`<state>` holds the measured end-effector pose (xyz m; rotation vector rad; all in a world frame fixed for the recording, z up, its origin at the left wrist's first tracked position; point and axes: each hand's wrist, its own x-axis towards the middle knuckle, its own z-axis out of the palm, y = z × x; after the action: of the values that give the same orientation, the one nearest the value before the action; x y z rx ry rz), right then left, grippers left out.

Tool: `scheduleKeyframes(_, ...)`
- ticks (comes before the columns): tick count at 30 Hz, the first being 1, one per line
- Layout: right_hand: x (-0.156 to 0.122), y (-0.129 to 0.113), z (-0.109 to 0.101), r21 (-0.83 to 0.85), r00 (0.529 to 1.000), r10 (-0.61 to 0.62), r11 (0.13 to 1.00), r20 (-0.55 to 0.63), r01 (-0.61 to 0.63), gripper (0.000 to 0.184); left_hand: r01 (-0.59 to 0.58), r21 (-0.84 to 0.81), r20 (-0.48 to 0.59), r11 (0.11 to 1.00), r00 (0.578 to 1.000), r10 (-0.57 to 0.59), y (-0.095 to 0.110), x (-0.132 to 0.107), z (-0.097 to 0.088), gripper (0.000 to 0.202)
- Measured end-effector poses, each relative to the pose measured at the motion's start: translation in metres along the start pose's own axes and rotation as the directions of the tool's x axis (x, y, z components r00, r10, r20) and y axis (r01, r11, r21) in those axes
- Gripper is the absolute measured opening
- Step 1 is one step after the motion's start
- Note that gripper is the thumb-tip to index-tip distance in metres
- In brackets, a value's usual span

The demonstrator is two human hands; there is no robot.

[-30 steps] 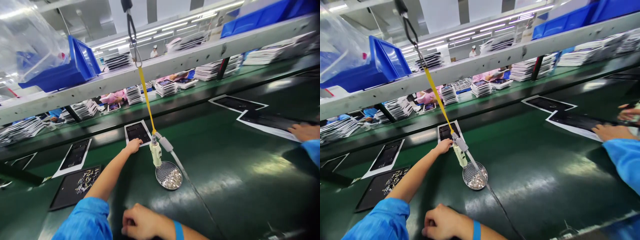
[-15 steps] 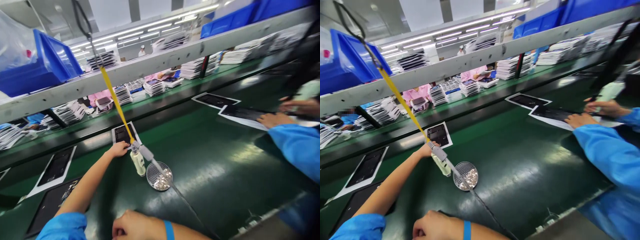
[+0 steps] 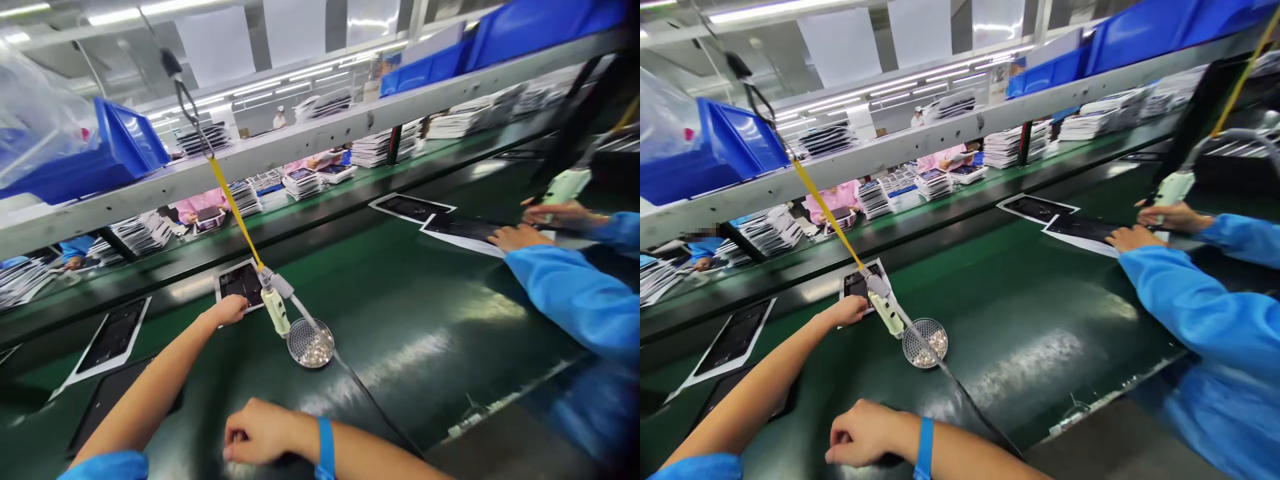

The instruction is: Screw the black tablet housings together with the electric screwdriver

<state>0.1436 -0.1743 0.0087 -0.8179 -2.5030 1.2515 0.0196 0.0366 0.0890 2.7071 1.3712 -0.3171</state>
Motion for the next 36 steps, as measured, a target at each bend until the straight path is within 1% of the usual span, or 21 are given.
scheduleKeyframes(4,-0.004,-0.008,-0.003,-0.049,1.0,-0.008,0.999,-0.011,0.008,0.033,-0.008,0.002,0.057,1.0,0.998,0.008,0.017,-0.049,-0.012,0.02)
scheduleKeyframes(6,-0.009,-0.014,-0.003,-0.058,1.0,-0.016,0.998,-0.006,0.015,0.034,-0.041,-0.013,0.08,0.999,0.996,0.042,0.032,-0.072,-0.011,0.019)
scheduleKeyframes(7,-0.013,-0.018,-0.002,-0.057,1.0,-0.028,0.998,-0.001,0.028,0.035,-0.065,-0.024,0.091,0.998,0.994,0.067,0.041,-0.085,-0.008,0.02)
scheduleKeyframes(10,-0.035,-0.033,0.008,-0.032,0.994,-0.106,0.994,0.024,0.107,0.035,-0.125,-0.047,0.108,0.991,0.986,0.13,0.073,-0.123,0.01,0.021)
scheduleKeyframes(13,-0.066,-0.048,0.021,0.014,0.976,-0.193,0.981,0.098,0.193,0.035,-0.14,-0.069,0.128,0.988,0.981,0.148,0.107,-0.163,0.033,0.02)
scheduleKeyframes(15,-0.088,-0.055,0.024,0.055,0.965,-0.219,0.976,0.145,0.213,0.035,-0.152,-0.094,0.142,0.984,0.976,0.164,0.129,-0.186,0.046,0.021)
scheduleKeyframes(18,-0.116,-0.064,0.019,0.131,0.962,-0.225,0.97,0.154,0.206,0.034,-0.171,-0.133,0.142,0.976,0.971,0.19,0.157,-0.211,0.063,0.022)
scheduleKeyframes(20,-0.131,-0.069,0.011,0.18,0.97,-0.209,0.966,0.121,0.186,0.034,-0.183,-0.17,0.127,0.968,0.97,0.206,0.172,-0.222,0.074,0.02)
scheduleKeyframes(22,-0.142,-0.07,0.002,0.21,0.985,-0.163,0.966,0.048,0.15,0.034,-0.207,-0.216,0.111,0.954,0.966,0.235,0.184,-0.229,0.084,0.014)
scheduleKeyframes(24,-0.15,-0.066,-0.007,0.204,0.995,-0.08,0.975,-0.052,0.089,0.031,-0.227,-0.244,0.084,0.943,0.964,0.253,0.193,-0.234,0.093,0.012)
scheduleKeyframes(26,-0.155,-0.054,-0.015,0.164,0.986,0.033,0.987,-0.165,-0.006,0.025,-0.231,-0.251,0.054,0.94,0.966,0.252,0.2,-0.238,0.098,0.014)
scheduleKeyframes(27,-0.157,-0.045,-0.018,0.143,0.973,0.078,0.989,-0.216,-0.048,0.024,-0.226,-0.258,0.039,0.939,0.969,0.244,0.201,-0.24,0.099,0.014)
scheduleKeyframes(29,-0.159,-0.022,-0.021,0.135,0.914,0.174,0.982,-0.365,-0.133,0.028,-0.227,-0.305,0.017,0.925,0.97,0.244,0.197,-0.246,0.095,0.012)
scheduleKeyframes(31,-0.161,0.003,-0.02,0.165,0.842,0.245,0.968,-0.481,-0.188,0.037,-0.201,-0.381,-0.015,0.903,0.977,0.211,0.18,-0.253,0.087,0.017)
scheduleKeyframes(32,-0.162,0.014,-0.017,0.184,0.804,0.277,0.96,-0.526,-0.21,0.04,-0.159,-0.412,-0.038,0.897,0.987,0.157,0.166,-0.258,0.082,0.019)
scheduleKeyframes(33,-0.164,0.023,-0.014,0.191,0.77,0.297,0.955,-0.564,-0.228,0.042,-0.088,-0.43,-0.06,0.898,0.996,0.069,0.149,-0.262,0.078,0.018)
scheduleKeyframes(34,-0.165,0.031,-0.011,0.188,0.741,0.306,0.952,-0.598,-0.241,0.042,0.013,-0.431,-0.079,0.902,0.996,-0.052,0.128,-0.266,0.074,0.015)
scheduleKeyframes(35,-0.167,0.037,-0.009,0.183,0.718,0.308,0.951,-0.624,-0.248,0.041,0.134,-0.414,-0.095,0.9,0.977,-0.189,0.106,-0.27,0.071,0.014)
scheduleKeyframes(36,-0.168,0.041,-0.007,0.176,0.703,0.306,0.951,-0.642,-0.253,0.041,0.264,-0.375,-0.103,0.889,0.941,-0.323,0.083,-0.273,0.068,0.016)
